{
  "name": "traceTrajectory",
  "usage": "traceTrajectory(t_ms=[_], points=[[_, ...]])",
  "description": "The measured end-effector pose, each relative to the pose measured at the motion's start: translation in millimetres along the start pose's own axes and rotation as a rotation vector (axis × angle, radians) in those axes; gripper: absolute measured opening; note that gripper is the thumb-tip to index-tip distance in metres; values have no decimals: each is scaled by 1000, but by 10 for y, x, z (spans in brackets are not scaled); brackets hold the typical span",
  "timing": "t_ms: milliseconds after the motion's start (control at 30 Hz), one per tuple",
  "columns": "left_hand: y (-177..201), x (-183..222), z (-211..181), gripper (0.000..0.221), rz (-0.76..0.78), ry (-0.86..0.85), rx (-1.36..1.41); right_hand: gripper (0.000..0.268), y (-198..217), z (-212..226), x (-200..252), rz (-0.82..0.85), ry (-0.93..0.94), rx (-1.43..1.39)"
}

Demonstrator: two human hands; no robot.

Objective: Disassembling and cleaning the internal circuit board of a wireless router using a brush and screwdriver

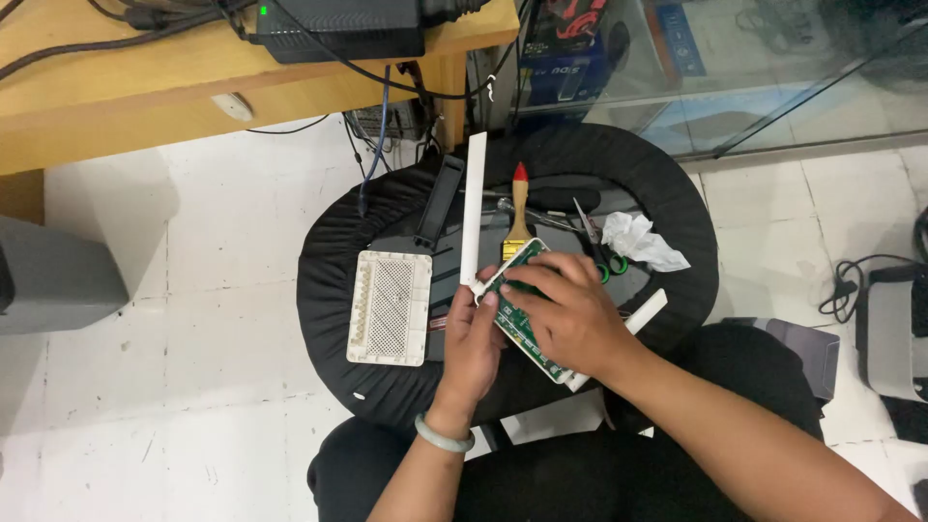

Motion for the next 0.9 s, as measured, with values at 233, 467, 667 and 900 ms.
traceTrajectory(t_ms=[233, 467, 667, 900], points=[[15, -15, -85, 41, -11, 22, -37, 29, -31, 145, 48, 23, 87, 106], [-17, -64, -286, 36, -82, 17, -272, 40, -71, 133, 82, 279, -26, -38], [-61, -53, -325, 35, -153, 24, -360, 31, -78, 128, 42, 358, -121, -152], [-69, -113, -354, 37, -261, 122, -354, 56, 393, -516, -187, 261, -586, -523]])
Point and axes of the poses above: each hand's wrist, its own x-axis away from the middle knuckle, its own y-axis out of the back of the hand, z = x × y, the point moved 2 cm from there along -x, towards the middle knuckle, and after that the axes turned 9 degrees about -y, right-handed, at the moved point
